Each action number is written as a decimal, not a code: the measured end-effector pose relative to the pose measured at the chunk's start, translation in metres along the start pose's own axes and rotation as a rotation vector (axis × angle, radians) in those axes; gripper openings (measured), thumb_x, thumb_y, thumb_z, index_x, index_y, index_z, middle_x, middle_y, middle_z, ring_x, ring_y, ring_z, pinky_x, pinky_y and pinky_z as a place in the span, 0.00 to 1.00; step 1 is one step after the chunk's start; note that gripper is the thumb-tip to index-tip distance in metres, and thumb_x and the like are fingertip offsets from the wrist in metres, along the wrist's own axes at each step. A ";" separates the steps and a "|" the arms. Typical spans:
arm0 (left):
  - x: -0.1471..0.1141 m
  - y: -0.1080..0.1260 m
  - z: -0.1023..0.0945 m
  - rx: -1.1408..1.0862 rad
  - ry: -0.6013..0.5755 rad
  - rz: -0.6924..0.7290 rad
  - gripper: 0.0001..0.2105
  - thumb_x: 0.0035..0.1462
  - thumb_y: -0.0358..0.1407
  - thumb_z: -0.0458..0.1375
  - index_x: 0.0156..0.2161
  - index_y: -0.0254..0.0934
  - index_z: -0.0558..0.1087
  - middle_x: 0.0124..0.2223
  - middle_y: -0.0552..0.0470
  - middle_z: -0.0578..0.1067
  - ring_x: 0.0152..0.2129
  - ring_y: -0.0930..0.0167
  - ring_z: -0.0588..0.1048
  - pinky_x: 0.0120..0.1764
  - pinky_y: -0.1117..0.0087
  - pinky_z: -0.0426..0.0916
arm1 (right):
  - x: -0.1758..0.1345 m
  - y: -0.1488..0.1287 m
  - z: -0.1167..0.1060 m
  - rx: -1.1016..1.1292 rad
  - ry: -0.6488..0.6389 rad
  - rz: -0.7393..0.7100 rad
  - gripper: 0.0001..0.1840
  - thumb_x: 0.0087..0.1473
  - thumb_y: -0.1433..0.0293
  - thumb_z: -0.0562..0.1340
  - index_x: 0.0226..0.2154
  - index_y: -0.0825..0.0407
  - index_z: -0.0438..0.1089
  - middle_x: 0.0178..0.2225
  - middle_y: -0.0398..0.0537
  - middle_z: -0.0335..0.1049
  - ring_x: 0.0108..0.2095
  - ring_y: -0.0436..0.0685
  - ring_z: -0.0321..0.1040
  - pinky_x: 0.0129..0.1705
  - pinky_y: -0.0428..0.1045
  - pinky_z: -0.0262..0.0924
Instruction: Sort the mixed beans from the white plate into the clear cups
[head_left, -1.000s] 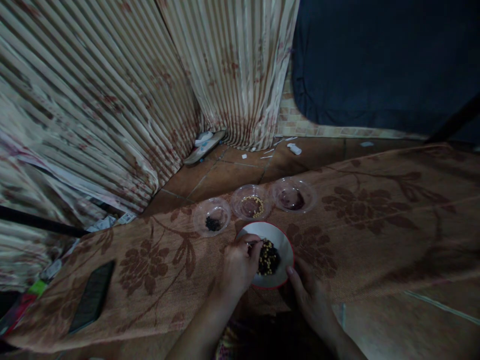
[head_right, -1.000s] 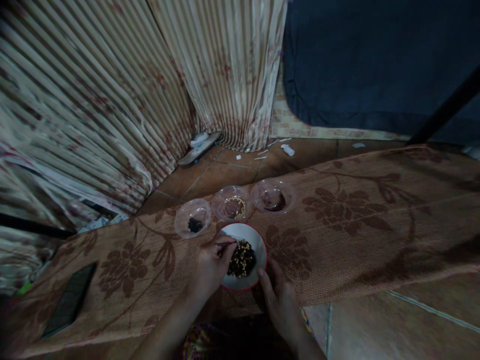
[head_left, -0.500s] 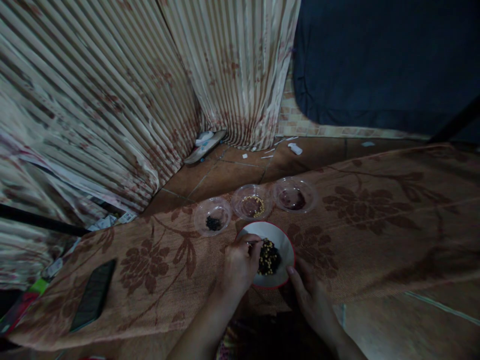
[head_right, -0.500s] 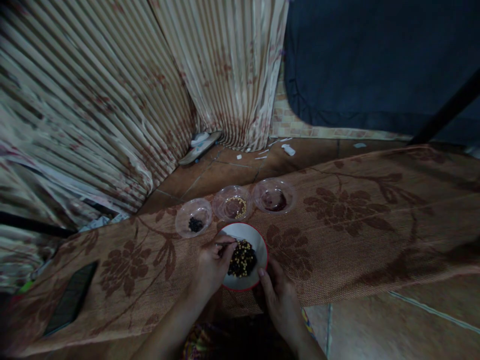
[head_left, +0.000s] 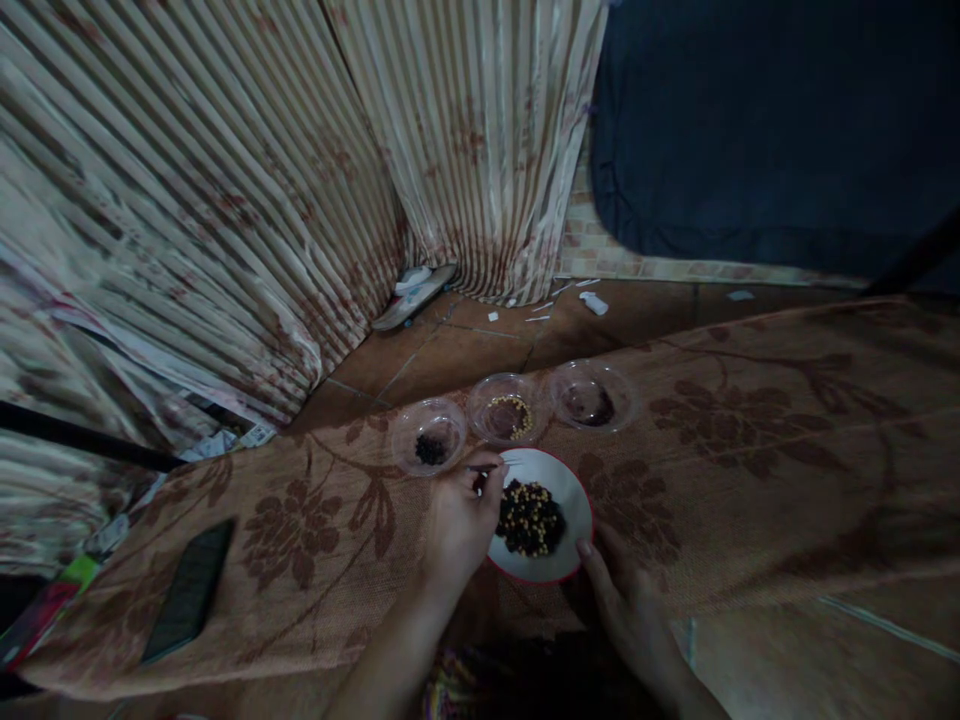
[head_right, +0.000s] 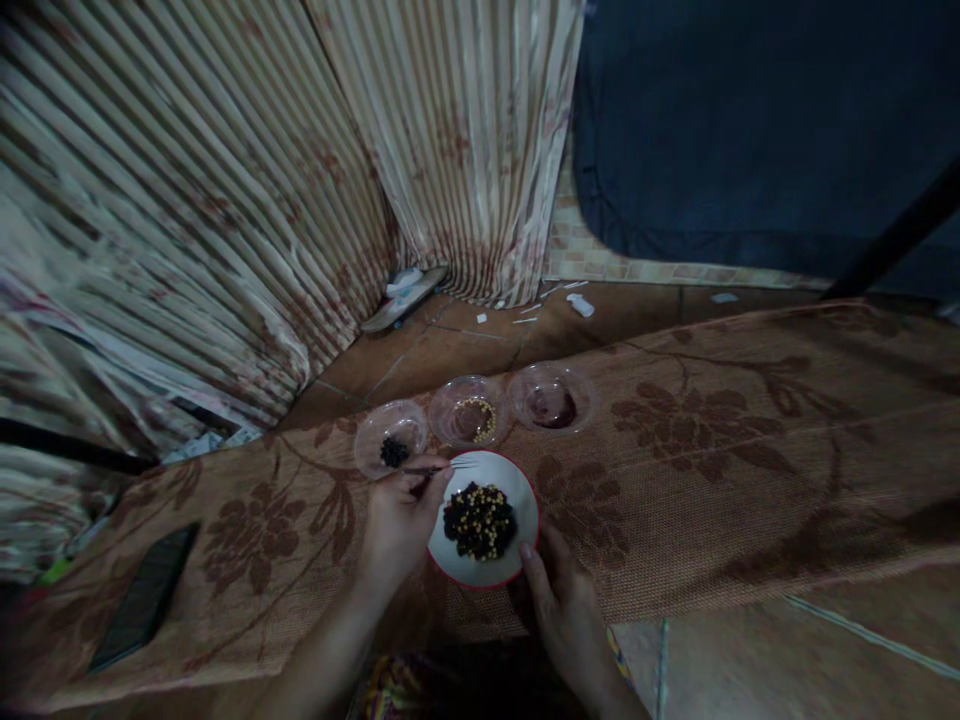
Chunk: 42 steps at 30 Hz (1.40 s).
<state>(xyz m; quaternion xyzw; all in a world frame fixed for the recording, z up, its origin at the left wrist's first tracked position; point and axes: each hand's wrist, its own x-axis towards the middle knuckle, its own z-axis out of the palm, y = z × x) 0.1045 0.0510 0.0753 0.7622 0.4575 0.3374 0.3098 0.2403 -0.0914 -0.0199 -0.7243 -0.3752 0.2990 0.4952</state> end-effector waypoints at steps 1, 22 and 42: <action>0.001 0.000 -0.001 0.000 -0.008 -0.001 0.08 0.59 0.35 0.57 0.32 0.37 0.77 0.34 0.53 0.81 0.27 0.73 0.78 0.30 0.77 0.68 | 0.000 -0.001 0.000 -0.002 0.000 -0.003 0.25 0.58 0.53 0.55 0.50 0.52 0.69 0.45 0.55 0.77 0.45 0.62 0.75 0.41 0.51 0.70; -0.015 -0.014 0.020 0.073 -0.094 0.046 0.06 0.59 0.32 0.58 0.36 0.40 0.77 0.35 0.54 0.81 0.32 0.73 0.80 0.38 0.74 0.71 | 0.001 -0.004 -0.002 -0.003 -0.055 -0.005 0.25 0.60 0.53 0.53 0.52 0.52 0.66 0.49 0.54 0.74 0.49 0.60 0.72 0.49 0.50 0.66; -0.016 -0.013 0.021 0.036 -0.054 0.031 0.06 0.59 0.33 0.57 0.35 0.39 0.78 0.34 0.54 0.81 0.30 0.73 0.80 0.36 0.75 0.72 | 0.000 -0.007 -0.002 -0.011 -0.042 -0.014 0.24 0.60 0.54 0.54 0.51 0.53 0.67 0.46 0.55 0.76 0.47 0.60 0.73 0.46 0.50 0.68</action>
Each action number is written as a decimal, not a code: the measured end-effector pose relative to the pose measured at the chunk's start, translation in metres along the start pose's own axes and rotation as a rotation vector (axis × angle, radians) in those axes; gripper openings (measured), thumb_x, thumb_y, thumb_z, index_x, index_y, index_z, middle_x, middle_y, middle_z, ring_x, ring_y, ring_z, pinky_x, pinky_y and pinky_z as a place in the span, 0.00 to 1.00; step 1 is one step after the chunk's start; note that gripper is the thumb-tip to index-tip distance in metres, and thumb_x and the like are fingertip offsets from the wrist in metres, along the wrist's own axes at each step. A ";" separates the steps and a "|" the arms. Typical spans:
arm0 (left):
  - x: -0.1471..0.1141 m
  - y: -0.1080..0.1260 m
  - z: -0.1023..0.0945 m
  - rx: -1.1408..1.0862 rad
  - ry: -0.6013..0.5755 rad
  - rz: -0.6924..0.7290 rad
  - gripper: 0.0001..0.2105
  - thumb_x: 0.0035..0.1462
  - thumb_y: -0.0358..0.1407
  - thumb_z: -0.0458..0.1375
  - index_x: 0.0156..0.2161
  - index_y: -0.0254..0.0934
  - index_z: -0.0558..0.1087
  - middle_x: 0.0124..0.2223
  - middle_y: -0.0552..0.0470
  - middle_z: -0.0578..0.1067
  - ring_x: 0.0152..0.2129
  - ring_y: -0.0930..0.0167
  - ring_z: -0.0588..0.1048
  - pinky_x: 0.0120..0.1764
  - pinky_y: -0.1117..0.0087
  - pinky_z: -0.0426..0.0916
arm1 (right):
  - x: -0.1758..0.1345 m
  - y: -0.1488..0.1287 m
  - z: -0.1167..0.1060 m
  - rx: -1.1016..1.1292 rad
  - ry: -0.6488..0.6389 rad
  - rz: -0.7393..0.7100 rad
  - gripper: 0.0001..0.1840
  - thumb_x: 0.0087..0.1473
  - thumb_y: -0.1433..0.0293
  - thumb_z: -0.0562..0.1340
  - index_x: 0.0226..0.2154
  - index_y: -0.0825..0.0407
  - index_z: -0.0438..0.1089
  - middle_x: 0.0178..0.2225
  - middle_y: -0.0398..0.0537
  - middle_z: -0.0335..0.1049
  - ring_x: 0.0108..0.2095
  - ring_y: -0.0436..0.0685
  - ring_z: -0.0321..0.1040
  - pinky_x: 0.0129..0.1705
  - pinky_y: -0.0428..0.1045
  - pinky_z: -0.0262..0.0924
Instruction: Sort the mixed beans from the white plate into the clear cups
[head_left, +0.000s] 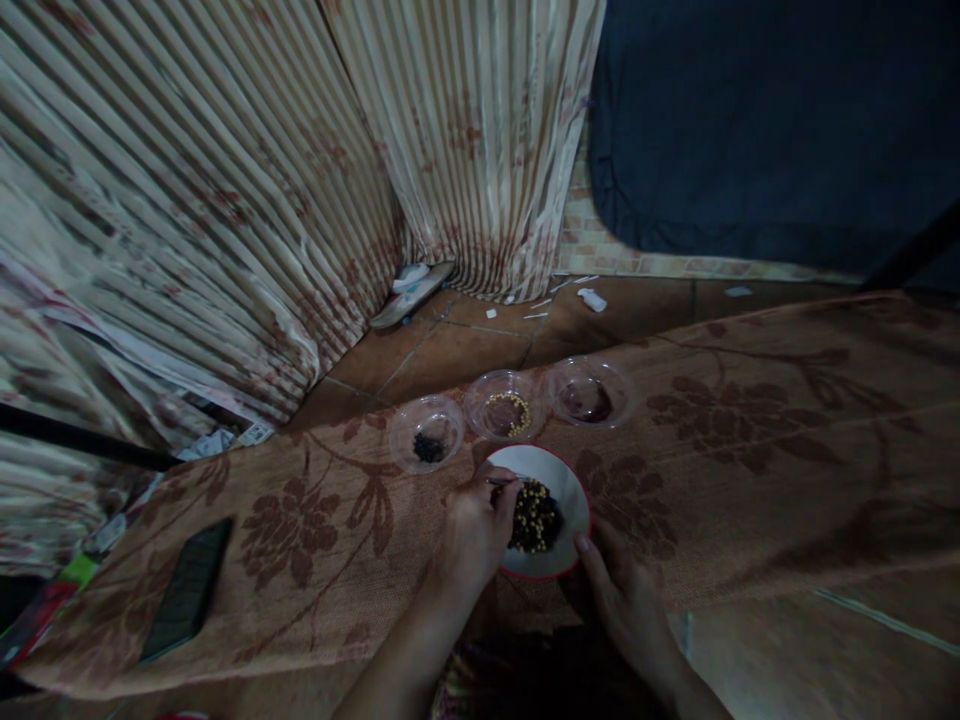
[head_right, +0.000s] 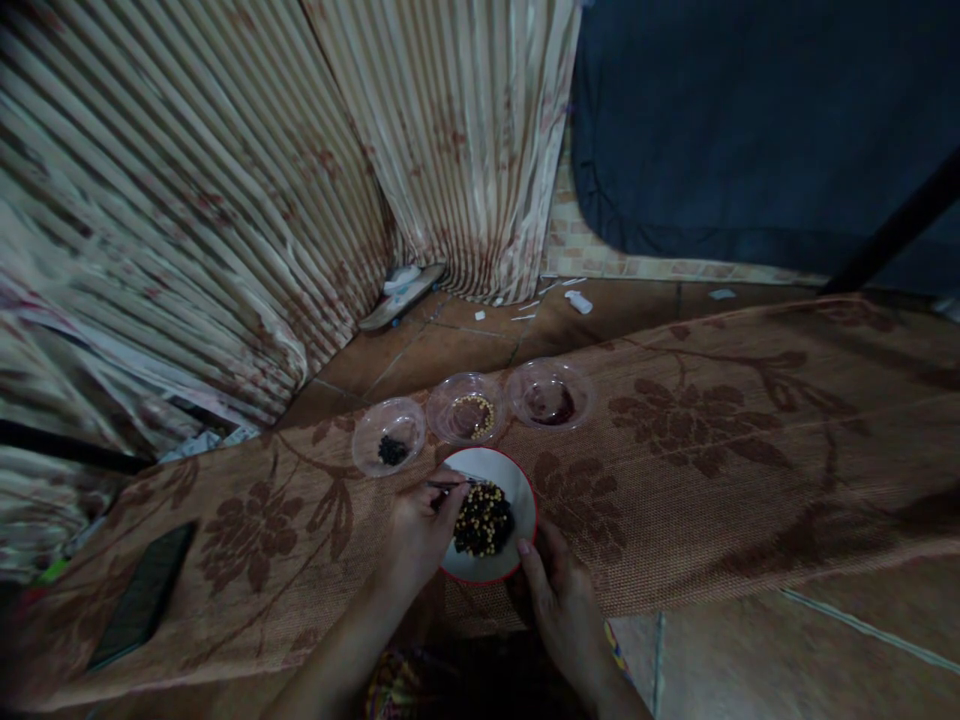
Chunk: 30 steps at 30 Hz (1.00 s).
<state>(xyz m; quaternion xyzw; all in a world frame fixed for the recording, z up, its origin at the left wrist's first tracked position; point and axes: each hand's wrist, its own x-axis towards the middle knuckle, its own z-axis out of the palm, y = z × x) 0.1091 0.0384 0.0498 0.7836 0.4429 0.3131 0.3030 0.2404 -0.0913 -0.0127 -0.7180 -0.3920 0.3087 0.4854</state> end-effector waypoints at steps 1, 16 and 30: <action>0.000 0.001 -0.001 0.000 0.008 -0.005 0.06 0.59 0.33 0.57 0.35 0.39 0.78 0.33 0.54 0.81 0.30 0.73 0.80 0.36 0.75 0.72 | 0.000 0.001 0.000 0.000 -0.004 0.003 0.24 0.60 0.54 0.54 0.51 0.53 0.67 0.46 0.55 0.76 0.47 0.60 0.74 0.46 0.50 0.68; 0.063 -0.001 -0.028 0.028 0.178 0.018 0.08 0.59 0.35 0.57 0.35 0.35 0.78 0.34 0.50 0.82 0.29 0.71 0.80 0.34 0.73 0.72 | 0.001 0.010 0.004 0.039 0.017 0.016 0.25 0.59 0.53 0.55 0.51 0.51 0.68 0.47 0.54 0.76 0.50 0.61 0.72 0.45 0.49 0.70; 0.005 0.008 -0.019 -0.132 0.036 -0.101 0.07 0.58 0.36 0.58 0.37 0.38 0.78 0.33 0.53 0.81 0.26 0.72 0.78 0.28 0.76 0.71 | 0.001 0.003 0.002 0.018 0.009 -0.030 0.21 0.61 0.56 0.54 0.51 0.50 0.68 0.47 0.52 0.76 0.49 0.60 0.72 0.48 0.51 0.69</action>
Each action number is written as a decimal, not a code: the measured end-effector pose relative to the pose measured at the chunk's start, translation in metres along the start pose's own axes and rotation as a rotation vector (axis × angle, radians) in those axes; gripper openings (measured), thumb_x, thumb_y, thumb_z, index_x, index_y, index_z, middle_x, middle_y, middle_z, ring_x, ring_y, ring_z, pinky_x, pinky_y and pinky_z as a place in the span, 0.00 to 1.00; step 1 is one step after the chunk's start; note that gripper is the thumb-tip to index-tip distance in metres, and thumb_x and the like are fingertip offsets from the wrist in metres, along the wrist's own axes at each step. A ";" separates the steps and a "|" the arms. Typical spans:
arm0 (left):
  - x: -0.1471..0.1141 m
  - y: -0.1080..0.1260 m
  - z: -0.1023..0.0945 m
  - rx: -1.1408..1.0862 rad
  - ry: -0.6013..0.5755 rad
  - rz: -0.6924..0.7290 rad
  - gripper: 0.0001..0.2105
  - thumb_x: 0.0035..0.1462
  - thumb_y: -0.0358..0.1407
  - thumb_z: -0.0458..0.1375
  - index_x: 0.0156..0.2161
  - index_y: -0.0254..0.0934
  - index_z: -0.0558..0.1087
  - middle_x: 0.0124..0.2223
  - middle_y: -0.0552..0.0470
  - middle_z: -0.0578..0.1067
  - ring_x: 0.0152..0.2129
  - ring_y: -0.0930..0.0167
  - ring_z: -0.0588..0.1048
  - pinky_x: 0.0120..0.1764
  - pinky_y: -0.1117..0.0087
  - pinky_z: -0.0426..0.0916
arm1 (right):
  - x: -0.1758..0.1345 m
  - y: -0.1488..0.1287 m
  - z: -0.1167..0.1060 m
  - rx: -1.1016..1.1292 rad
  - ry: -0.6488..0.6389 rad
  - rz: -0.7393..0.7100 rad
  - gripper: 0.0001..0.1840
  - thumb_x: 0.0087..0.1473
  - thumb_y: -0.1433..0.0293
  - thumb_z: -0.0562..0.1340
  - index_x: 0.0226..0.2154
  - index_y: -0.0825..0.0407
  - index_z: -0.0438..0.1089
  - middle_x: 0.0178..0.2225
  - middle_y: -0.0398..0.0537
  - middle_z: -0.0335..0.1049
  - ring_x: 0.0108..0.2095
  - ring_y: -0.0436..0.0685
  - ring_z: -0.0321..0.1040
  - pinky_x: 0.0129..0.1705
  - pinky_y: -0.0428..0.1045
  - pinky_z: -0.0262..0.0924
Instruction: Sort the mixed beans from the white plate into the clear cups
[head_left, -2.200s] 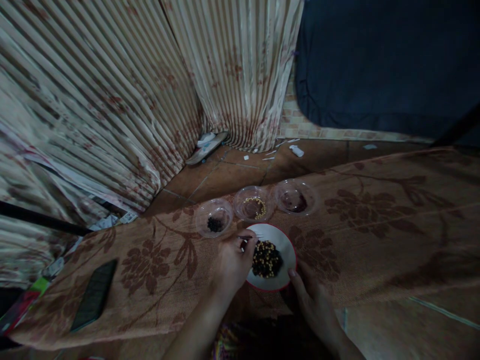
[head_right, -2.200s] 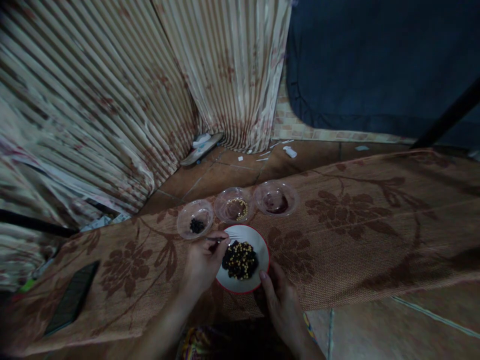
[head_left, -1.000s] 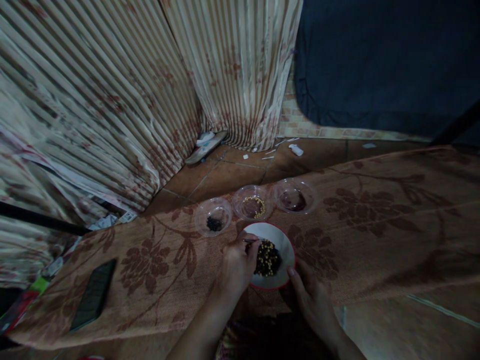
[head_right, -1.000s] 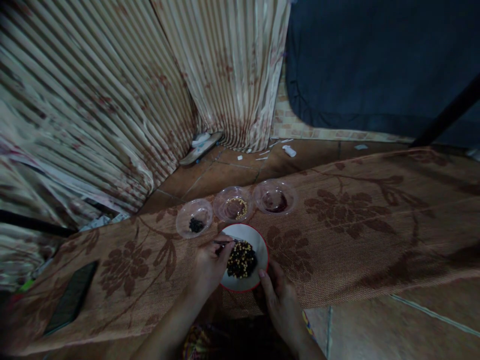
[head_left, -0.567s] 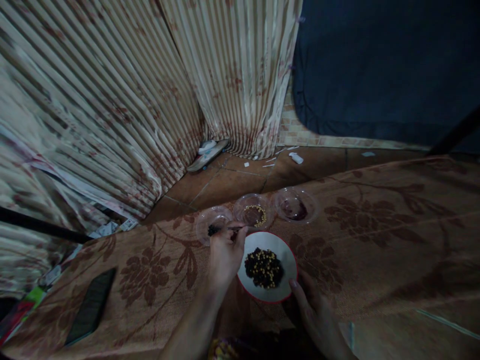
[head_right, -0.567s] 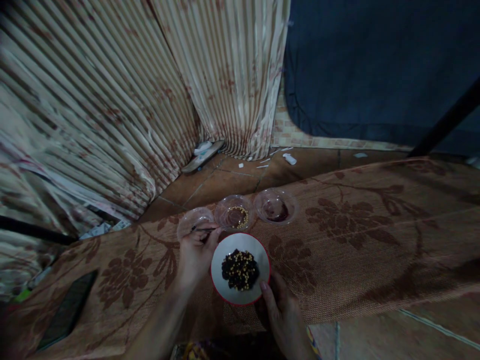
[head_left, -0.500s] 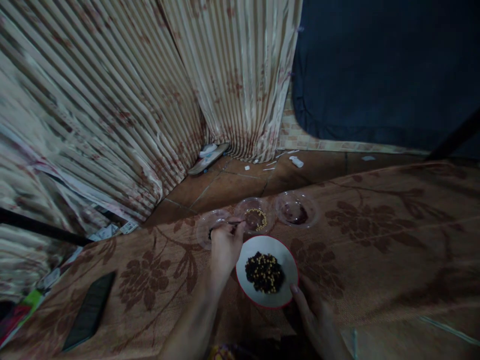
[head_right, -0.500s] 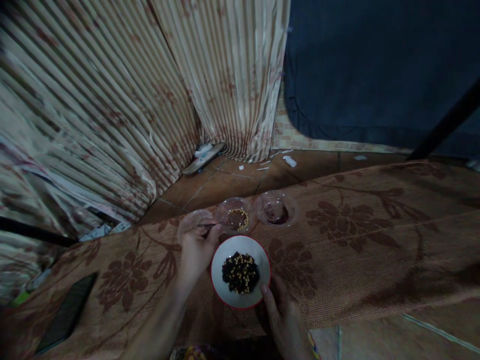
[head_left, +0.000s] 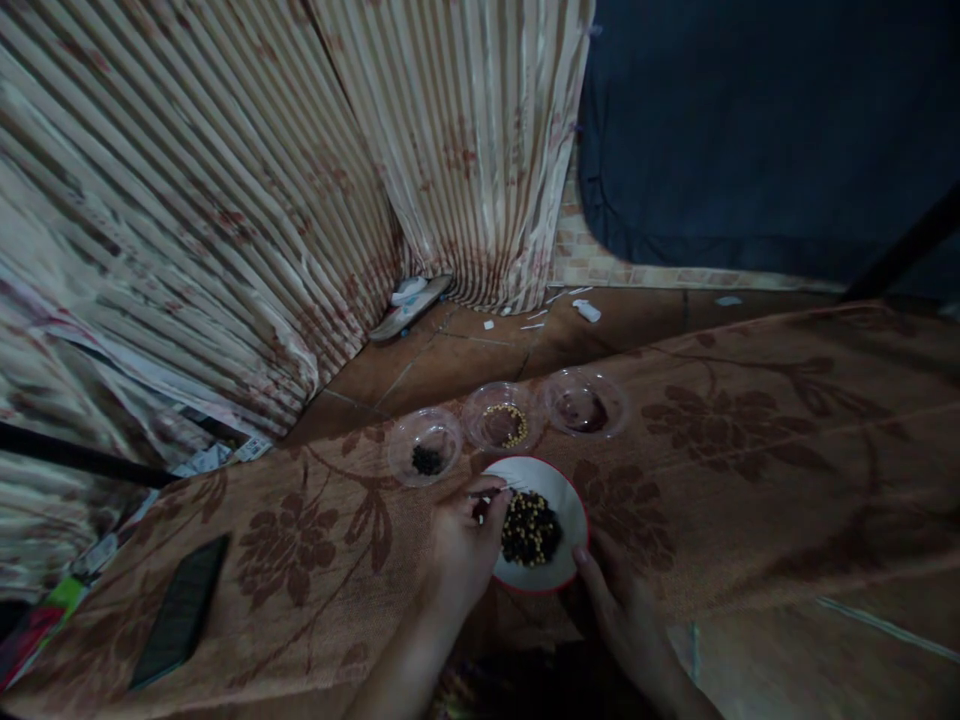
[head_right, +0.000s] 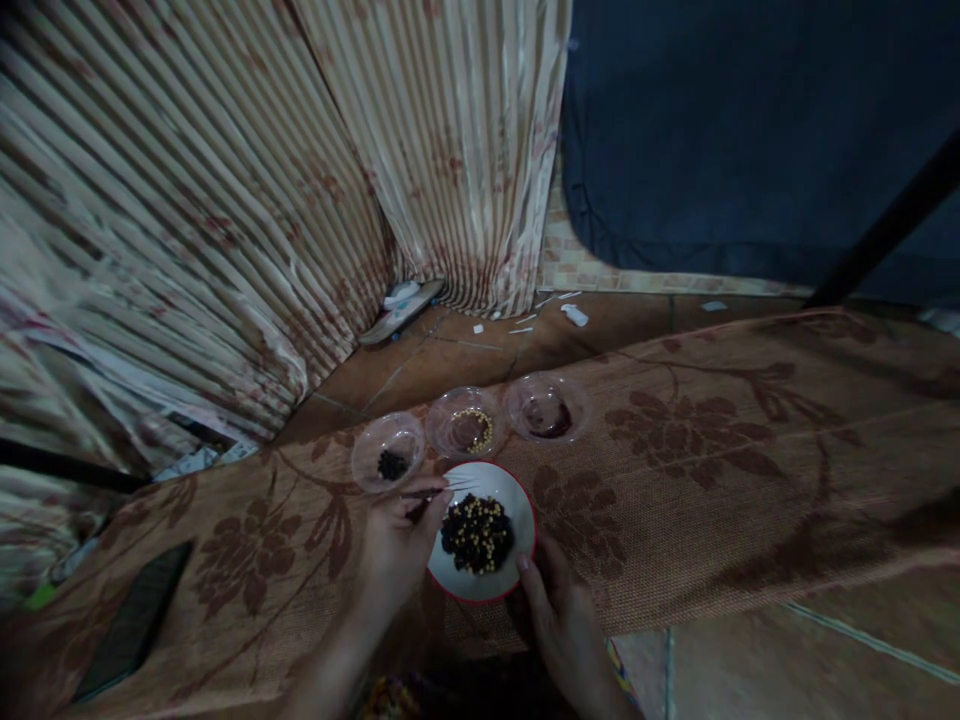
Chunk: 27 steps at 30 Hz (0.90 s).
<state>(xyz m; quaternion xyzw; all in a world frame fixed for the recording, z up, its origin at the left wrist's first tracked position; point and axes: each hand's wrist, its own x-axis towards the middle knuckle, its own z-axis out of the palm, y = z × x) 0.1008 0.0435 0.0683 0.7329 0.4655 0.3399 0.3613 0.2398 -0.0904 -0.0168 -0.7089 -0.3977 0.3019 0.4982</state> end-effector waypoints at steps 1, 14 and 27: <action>-0.006 -0.001 0.003 -0.009 -0.012 -0.002 0.07 0.58 0.36 0.58 0.37 0.38 0.78 0.33 0.53 0.81 0.27 0.72 0.79 0.30 0.76 0.72 | 0.000 -0.001 0.000 0.000 0.004 -0.003 0.22 0.61 0.56 0.54 0.51 0.50 0.68 0.47 0.53 0.76 0.50 0.61 0.72 0.48 0.52 0.69; -0.018 -0.004 0.018 0.028 0.008 0.019 0.05 0.58 0.32 0.58 0.36 0.39 0.78 0.35 0.53 0.82 0.32 0.71 0.80 0.36 0.73 0.74 | 0.000 -0.003 -0.001 0.016 -0.011 -0.013 0.23 0.61 0.55 0.54 0.53 0.50 0.67 0.48 0.53 0.75 0.51 0.61 0.71 0.48 0.52 0.68; -0.016 -0.006 0.018 0.107 -0.036 0.062 0.05 0.59 0.33 0.58 0.38 0.40 0.77 0.35 0.53 0.82 0.32 0.70 0.81 0.34 0.74 0.74 | -0.001 -0.002 -0.001 0.016 -0.027 0.033 0.25 0.61 0.54 0.53 0.53 0.52 0.66 0.48 0.54 0.75 0.51 0.62 0.71 0.46 0.51 0.68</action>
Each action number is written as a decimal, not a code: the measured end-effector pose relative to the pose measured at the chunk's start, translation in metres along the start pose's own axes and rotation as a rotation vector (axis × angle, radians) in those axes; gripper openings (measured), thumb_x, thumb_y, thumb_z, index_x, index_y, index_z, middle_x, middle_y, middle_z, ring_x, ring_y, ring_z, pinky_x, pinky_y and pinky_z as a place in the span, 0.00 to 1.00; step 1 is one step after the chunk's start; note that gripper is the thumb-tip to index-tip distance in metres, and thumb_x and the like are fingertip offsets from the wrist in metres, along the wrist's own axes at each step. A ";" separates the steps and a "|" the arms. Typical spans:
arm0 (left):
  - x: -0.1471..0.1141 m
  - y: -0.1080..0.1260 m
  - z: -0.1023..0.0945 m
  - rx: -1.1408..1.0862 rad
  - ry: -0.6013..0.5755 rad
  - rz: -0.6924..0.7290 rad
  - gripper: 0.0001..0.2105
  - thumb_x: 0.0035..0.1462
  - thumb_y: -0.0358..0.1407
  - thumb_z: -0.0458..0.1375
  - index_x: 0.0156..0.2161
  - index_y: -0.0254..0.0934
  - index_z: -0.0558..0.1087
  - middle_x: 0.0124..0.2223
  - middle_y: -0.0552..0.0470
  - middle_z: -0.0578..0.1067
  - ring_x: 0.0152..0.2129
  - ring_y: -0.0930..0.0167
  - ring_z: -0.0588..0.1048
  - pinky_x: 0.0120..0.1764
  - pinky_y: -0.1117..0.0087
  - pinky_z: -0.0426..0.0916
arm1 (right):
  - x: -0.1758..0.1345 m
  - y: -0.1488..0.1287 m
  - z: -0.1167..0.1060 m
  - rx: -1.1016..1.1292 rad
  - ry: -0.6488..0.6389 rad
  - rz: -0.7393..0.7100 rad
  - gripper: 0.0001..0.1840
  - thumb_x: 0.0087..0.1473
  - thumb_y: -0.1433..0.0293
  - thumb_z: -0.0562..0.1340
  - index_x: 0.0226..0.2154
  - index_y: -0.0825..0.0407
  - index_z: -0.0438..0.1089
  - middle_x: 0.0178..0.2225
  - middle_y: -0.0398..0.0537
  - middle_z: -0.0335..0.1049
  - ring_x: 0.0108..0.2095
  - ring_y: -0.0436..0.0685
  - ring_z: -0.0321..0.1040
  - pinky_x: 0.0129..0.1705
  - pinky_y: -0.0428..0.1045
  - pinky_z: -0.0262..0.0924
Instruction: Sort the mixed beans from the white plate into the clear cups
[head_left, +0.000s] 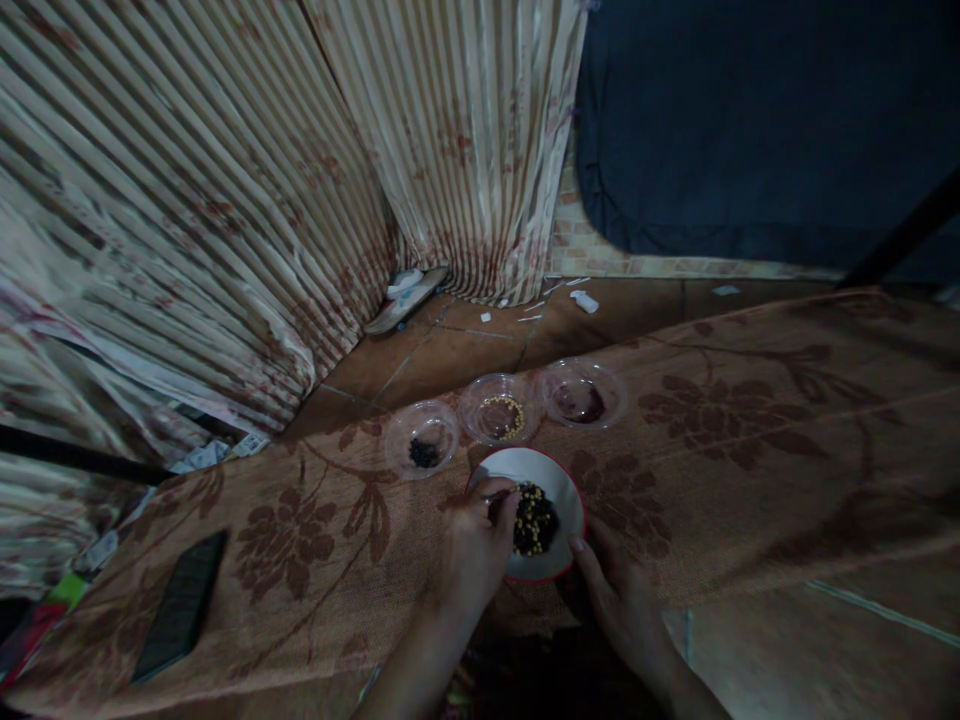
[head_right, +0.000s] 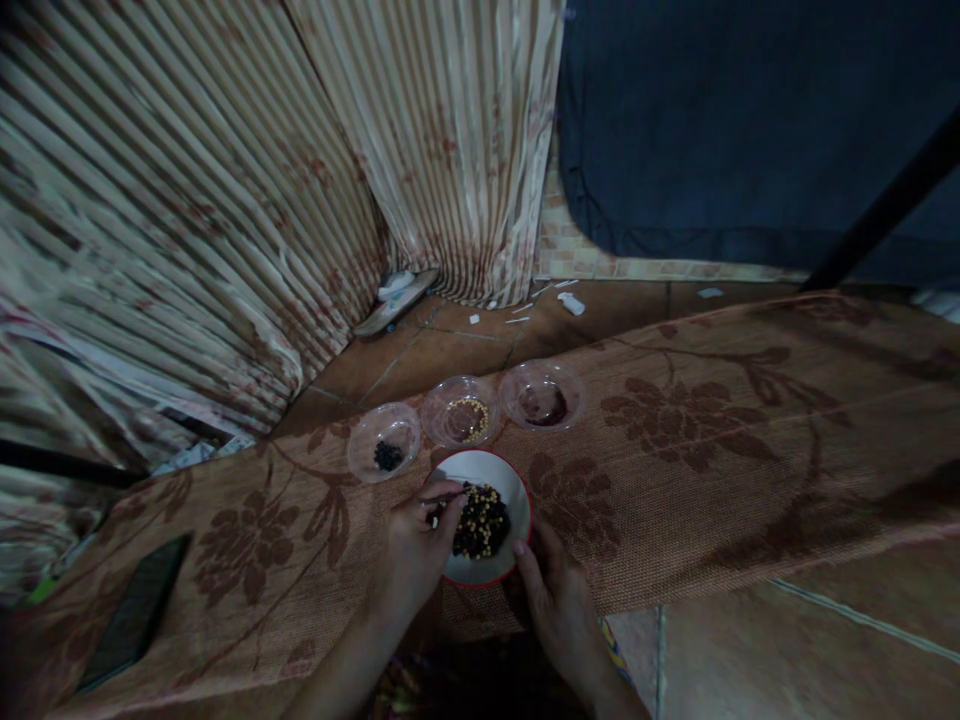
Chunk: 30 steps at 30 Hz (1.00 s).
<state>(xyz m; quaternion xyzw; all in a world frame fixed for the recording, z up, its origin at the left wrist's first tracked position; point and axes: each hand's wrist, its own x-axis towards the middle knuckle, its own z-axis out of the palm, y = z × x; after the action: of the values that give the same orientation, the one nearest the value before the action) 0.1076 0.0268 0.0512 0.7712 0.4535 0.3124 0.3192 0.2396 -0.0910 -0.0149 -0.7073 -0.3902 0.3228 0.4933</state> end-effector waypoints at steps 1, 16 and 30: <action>0.000 0.000 0.000 0.002 -0.002 0.003 0.06 0.59 0.33 0.58 0.38 0.41 0.77 0.35 0.53 0.82 0.32 0.71 0.81 0.35 0.74 0.74 | 0.000 0.000 0.000 0.004 -0.002 -0.001 0.25 0.61 0.54 0.53 0.53 0.52 0.66 0.48 0.54 0.75 0.51 0.62 0.71 0.46 0.51 0.68; 0.003 0.005 -0.002 0.008 -0.056 0.044 0.07 0.60 0.31 0.57 0.37 0.41 0.77 0.36 0.56 0.81 0.32 0.73 0.79 0.37 0.76 0.72 | 0.001 0.003 0.001 -0.012 0.012 -0.039 0.23 0.62 0.56 0.53 0.52 0.52 0.66 0.51 0.55 0.73 0.50 0.60 0.71 0.47 0.50 0.68; 0.004 0.001 -0.001 0.067 -0.040 0.051 0.05 0.59 0.32 0.58 0.36 0.40 0.77 0.35 0.55 0.81 0.31 0.72 0.79 0.37 0.74 0.72 | 0.002 0.005 0.001 -0.014 0.003 -0.015 0.25 0.61 0.54 0.53 0.53 0.52 0.65 0.51 0.54 0.73 0.51 0.60 0.71 0.47 0.50 0.68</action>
<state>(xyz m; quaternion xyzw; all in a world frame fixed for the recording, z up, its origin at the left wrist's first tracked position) 0.1084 0.0304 0.0532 0.7988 0.4375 0.2894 0.2944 0.2408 -0.0903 -0.0198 -0.7081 -0.3969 0.3154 0.4915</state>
